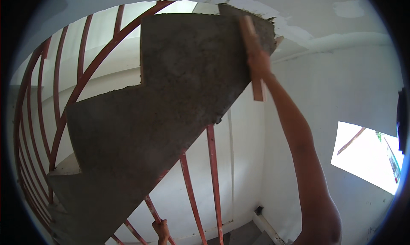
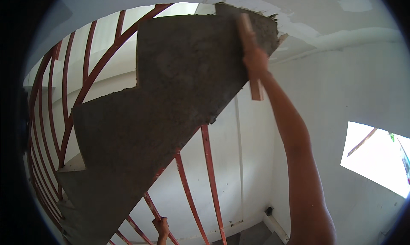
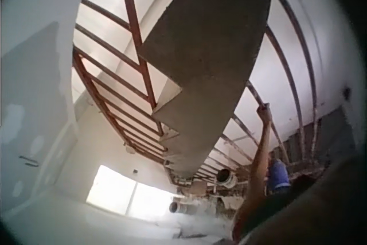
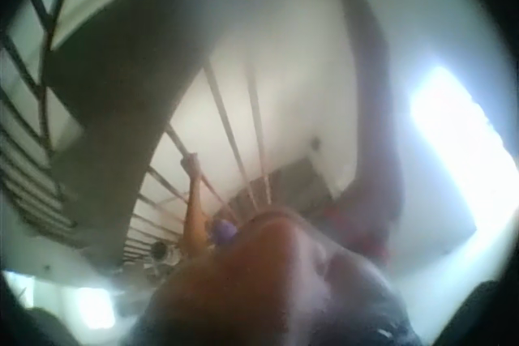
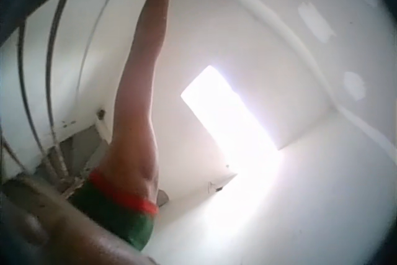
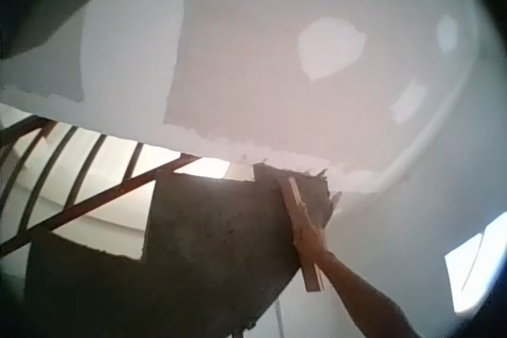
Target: The person smooths the surface of a concrete spiral staircase using a wooden float. They repeatedly rub the tool against the underside of the stair treads to level the material. Another person is briefly visible working on the stairs below.
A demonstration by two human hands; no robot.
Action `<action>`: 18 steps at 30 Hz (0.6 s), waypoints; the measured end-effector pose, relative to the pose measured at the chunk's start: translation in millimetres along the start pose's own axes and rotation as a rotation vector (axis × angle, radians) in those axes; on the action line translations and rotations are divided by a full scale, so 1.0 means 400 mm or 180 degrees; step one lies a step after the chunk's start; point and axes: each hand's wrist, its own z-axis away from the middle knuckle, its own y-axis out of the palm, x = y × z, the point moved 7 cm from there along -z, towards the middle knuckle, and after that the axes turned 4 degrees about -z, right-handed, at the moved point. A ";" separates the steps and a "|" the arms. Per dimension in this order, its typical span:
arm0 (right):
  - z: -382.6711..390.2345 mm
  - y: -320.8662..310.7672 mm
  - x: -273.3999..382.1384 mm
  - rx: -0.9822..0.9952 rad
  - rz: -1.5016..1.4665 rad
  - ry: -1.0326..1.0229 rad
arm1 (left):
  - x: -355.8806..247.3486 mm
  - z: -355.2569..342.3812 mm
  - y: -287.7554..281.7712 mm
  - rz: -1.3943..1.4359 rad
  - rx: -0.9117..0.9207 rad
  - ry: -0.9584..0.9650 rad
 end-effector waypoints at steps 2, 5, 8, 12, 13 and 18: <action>-0.051 -0.032 -0.056 -0.0468 0.0095 -0.0073 | 0.026 -0.012 0.020 -0.0127 -0.0062 0.0047; -0.024 -0.022 -0.010 -0.0343 0.0096 -0.0120 | 0.010 0.013 0.016 -0.0210 -0.0179 -0.0028; 0.081 0.021 0.151 -0.0093 -0.0170 -0.1003 | 0.001 0.013 0.004 -0.0168 -0.0142 -0.0066; 0.230 0.052 0.424 0.0509 -0.0427 -0.1942 | -0.022 0.024 -0.008 -0.0155 -0.0210 -0.0103; 0.237 0.035 0.463 0.0803 -0.0326 -0.1915 | -0.030 0.022 -0.007 -0.0119 -0.0235 -0.0124; 0.123 0.022 0.272 0.0201 -0.0123 -0.1502 | -0.021 0.021 -0.009 -0.0159 -0.0224 -0.0080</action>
